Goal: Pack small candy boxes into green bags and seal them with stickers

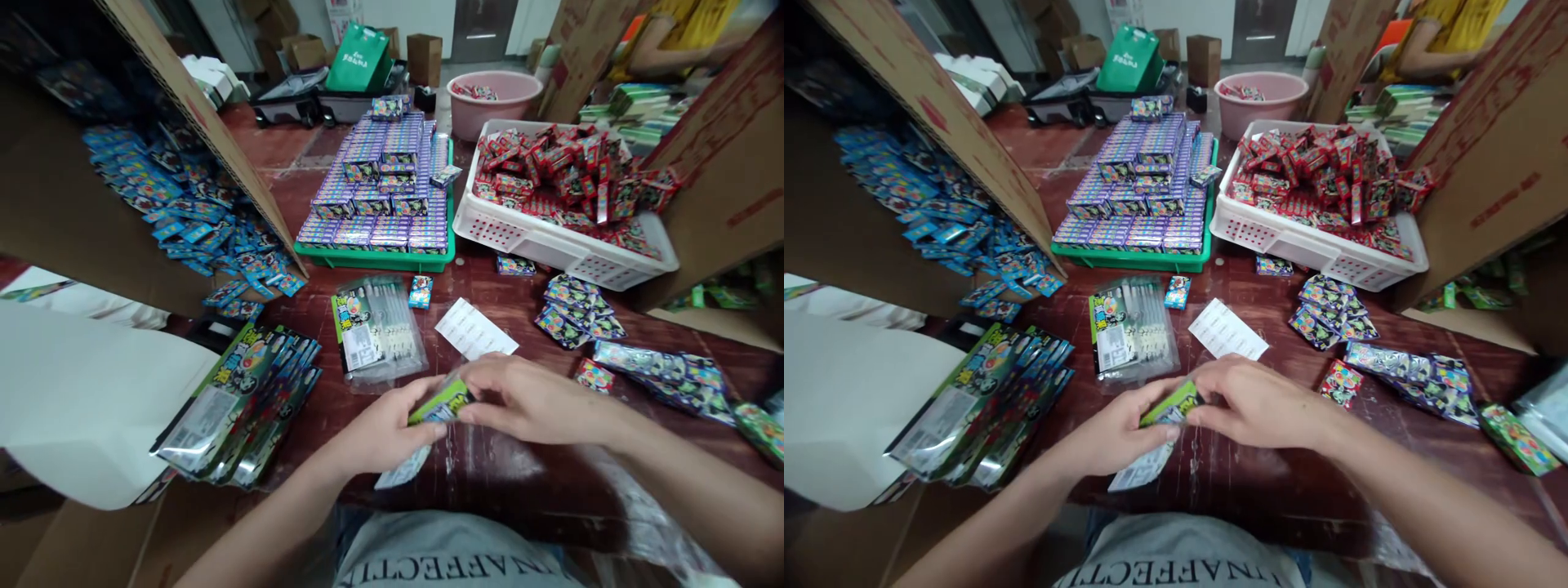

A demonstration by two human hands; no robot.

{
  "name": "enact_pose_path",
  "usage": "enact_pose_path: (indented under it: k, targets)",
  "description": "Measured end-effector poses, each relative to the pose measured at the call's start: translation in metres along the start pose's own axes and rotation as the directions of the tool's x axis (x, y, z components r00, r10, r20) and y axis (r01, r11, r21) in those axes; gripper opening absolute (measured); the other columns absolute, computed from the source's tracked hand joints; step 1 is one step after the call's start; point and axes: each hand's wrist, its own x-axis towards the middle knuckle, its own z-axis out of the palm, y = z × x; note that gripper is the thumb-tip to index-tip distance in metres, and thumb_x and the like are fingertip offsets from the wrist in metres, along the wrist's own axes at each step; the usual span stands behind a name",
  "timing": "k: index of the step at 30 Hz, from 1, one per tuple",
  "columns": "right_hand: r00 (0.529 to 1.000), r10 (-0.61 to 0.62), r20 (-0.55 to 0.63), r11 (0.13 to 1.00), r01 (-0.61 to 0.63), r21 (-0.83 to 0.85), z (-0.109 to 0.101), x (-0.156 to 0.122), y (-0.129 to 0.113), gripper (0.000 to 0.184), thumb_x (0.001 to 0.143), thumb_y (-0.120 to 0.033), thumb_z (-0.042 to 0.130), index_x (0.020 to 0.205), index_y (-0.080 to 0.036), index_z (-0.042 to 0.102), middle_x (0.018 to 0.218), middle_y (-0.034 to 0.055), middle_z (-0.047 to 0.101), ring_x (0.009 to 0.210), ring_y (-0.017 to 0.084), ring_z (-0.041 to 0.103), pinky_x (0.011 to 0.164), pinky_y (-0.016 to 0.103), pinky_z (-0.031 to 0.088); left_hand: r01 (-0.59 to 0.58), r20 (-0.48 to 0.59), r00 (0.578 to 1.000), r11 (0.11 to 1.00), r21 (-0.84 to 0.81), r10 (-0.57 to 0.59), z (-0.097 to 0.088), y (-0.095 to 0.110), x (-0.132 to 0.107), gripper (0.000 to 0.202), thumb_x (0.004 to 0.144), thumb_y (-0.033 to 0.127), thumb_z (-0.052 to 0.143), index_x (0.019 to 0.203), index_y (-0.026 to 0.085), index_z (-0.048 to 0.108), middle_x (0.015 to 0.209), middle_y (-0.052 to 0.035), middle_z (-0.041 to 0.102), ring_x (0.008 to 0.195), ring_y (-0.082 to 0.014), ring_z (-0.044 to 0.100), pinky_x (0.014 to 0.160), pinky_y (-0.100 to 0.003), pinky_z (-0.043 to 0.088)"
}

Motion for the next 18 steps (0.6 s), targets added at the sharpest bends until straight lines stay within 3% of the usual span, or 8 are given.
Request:
enact_pose_path:
  k: [3, 5, 6, 8, 9, 11, 15, 18]
  targets:
    - [0.99, -0.104, 0.092, 0.991, 0.095, 0.091, -0.013, -0.016, 0.002, 0.023, 0.102, -0.038, 0.051, 0.1, -0.026, 0.07, 0.104, 0.0013, 0.074, 0.091, 0.016, 0.069, 0.085, 0.031, 0.057, 0.159, 0.162, 0.975, 0.986, -0.05, -0.149, -0.008, 0.002, -0.004, 0.06, 0.068, 0.028, 0.086, 0.123, 0.02, 0.066, 0.114, -0.0082, 0.074, 0.103, -0.0286, 0.069, 0.09, -0.04, 0.054]
    - [0.997, -0.001, -0.08, 0.997, 0.008, 0.078, -0.007, -0.023, 0.007, 0.022, 0.102, -0.04, 0.051, 0.109, -0.027, 0.068, 0.116, 0.0032, 0.072, 0.099, 0.018, 0.07, 0.091, 0.035, 0.057, 0.188, 0.023, 0.982, 0.975, -0.123, -0.186, -0.007, -0.001, -0.001, 0.043, 0.069, 0.033, 0.085, 0.107, 0.018, 0.072, 0.102, -0.0075, 0.077, 0.09, -0.0252, 0.071, 0.081, -0.036, 0.056]
    - [0.971, 0.086, -0.224, 0.994, -0.07, 0.08, 0.002, -0.025, 0.01, 0.023, 0.101, -0.041, 0.052, 0.114, -0.027, 0.066, 0.12, 0.005, 0.071, 0.101, 0.02, 0.07, 0.092, 0.037, 0.057, 0.156, -0.092, 0.98, 0.971, -0.182, -0.175, -0.004, -0.004, 0.002, 0.035, 0.072, 0.034, 0.084, 0.101, 0.017, 0.074, 0.1, -0.0069, 0.077, 0.088, -0.0235, 0.071, 0.08, -0.034, 0.055]
    - [0.85, 0.266, -0.455, 0.963, -0.217, 0.156, 0.028, -0.027, 0.016, 0.029, 0.1, -0.043, 0.054, 0.122, -0.025, 0.061, 0.119, 0.0084, 0.071, 0.099, 0.022, 0.071, 0.086, 0.038, 0.059, 0.061, -0.274, 0.95, 0.95, -0.305, -0.149, 0.006, -0.011, 0.009, 0.029, 0.076, 0.036, 0.081, 0.097, 0.017, 0.075, 0.098, -0.0055, 0.077, 0.085, -0.0208, 0.07, 0.081, -0.032, 0.054]
    - [0.8, 0.342, -0.493, 0.939, -0.264, 0.222, 0.044, -0.026, 0.017, 0.03, 0.101, -0.044, 0.052, 0.123, -0.024, 0.059, 0.115, 0.0089, 0.072, 0.094, 0.022, 0.072, 0.08, 0.036, 0.06, 0.022, -0.33, 0.933, 0.938, -0.347, -0.144, 0.012, -0.016, 0.013, 0.03, 0.077, 0.038, 0.081, 0.097, 0.017, 0.075, 0.096, -0.0049, 0.077, 0.083, -0.0199, 0.069, 0.08, -0.032, 0.054]
    - [0.779, 0.449, -0.437, 0.888, -0.335, 0.316, 0.078, -0.023, 0.019, 0.028, 0.104, -0.044, 0.044, 0.114, -0.023, 0.059, 0.095, 0.0061, 0.076, 0.077, 0.021, 0.073, 0.064, 0.031, 0.058, -0.007, -0.388, 0.91, 0.927, -0.375, -0.15, 0.026, -0.028, 0.018, 0.033, 0.079, 0.042, 0.08, 0.097, 0.016, 0.074, 0.092, -0.0045, 0.077, 0.08, -0.0195, 0.068, 0.077, -0.031, 0.054]
    - [0.698, 0.573, -0.43, 0.815, -0.539, 0.212, 0.134, -0.016, 0.014, 0.039, 0.108, -0.041, 0.026, 0.102, -0.019, 0.057, 0.076, 0.0077, 0.074, 0.063, 0.024, 0.073, 0.051, 0.029, 0.047, 0.078, -0.476, 0.867, 0.984, -0.16, -0.146, 0.05, -0.052, 0.019, 0.035, 0.086, 0.049, 0.07, 0.101, 0.017, 0.073, 0.091, -0.0048, 0.076, 0.085, -0.0237, 0.069, 0.077, -0.032, 0.054]
    - [0.684, 0.59, -0.429, 0.793, -0.591, 0.146, 0.15, -0.014, 0.013, 0.04, 0.108, -0.039, 0.026, 0.094, -0.018, 0.058, 0.069, 0.0078, 0.074, 0.056, 0.024, 0.071, 0.047, 0.028, 0.043, 0.184, -0.489, 0.861, 0.982, 0.044, -0.14, 0.054, -0.066, 0.009, 0.034, 0.091, 0.051, 0.063, 0.106, 0.022, 0.072, 0.099, -0.0043, 0.077, 0.092, -0.027, 0.071, 0.08, -0.034, 0.055]
